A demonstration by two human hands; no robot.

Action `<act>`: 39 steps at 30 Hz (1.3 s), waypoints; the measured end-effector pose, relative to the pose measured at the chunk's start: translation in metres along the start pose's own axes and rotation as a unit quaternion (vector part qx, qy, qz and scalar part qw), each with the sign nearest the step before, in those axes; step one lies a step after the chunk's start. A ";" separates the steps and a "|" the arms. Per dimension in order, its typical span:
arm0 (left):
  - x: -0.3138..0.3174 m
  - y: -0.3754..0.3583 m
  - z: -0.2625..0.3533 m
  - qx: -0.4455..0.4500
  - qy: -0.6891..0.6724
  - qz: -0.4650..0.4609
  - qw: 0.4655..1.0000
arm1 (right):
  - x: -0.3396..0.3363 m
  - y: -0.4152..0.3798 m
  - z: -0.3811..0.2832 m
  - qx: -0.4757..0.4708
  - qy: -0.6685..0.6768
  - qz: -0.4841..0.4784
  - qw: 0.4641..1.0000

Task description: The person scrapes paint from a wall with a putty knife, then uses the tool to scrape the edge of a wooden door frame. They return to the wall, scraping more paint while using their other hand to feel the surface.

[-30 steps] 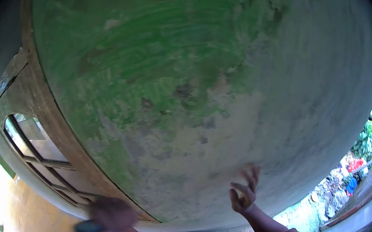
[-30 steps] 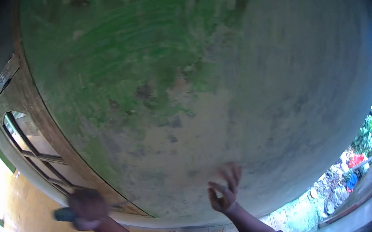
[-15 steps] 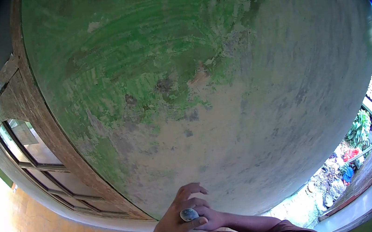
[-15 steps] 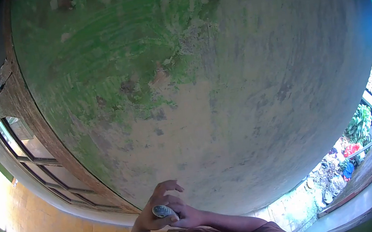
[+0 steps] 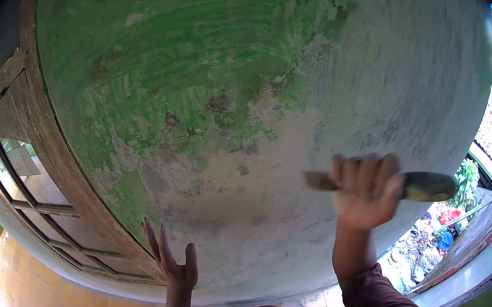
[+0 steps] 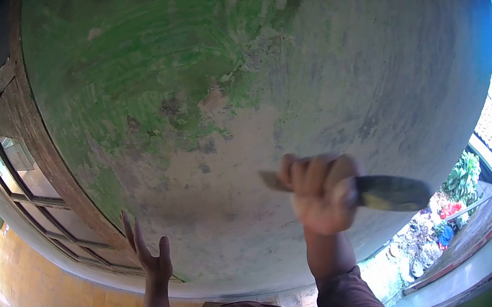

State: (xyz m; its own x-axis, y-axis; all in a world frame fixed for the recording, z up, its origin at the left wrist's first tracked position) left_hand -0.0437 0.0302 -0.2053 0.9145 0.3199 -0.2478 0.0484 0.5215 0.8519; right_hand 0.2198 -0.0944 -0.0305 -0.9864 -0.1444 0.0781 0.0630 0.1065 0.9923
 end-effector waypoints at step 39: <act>0.020 -0.023 -0.024 -0.104 0.088 -0.067 0.988 | 0.009 0.092 0.023 -0.097 -0.048 -0.027 0.994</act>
State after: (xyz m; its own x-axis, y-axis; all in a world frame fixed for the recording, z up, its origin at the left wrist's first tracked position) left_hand -0.0362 0.0439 -0.2412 0.8205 0.3597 -0.4443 0.0649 0.7136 0.6975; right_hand 0.2134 -0.0632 0.0589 -0.9985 -0.0500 0.0236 0.0281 -0.0919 0.9954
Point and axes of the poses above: each hand's wrist, its own y-axis towards the middle knuckle, its own x-axis out of the palm, z = x × y, the point moved 3 cm from there along y, towards the middle knuckle, and after that the axes turned 5 degrees about -x, right-handed, at the moved point
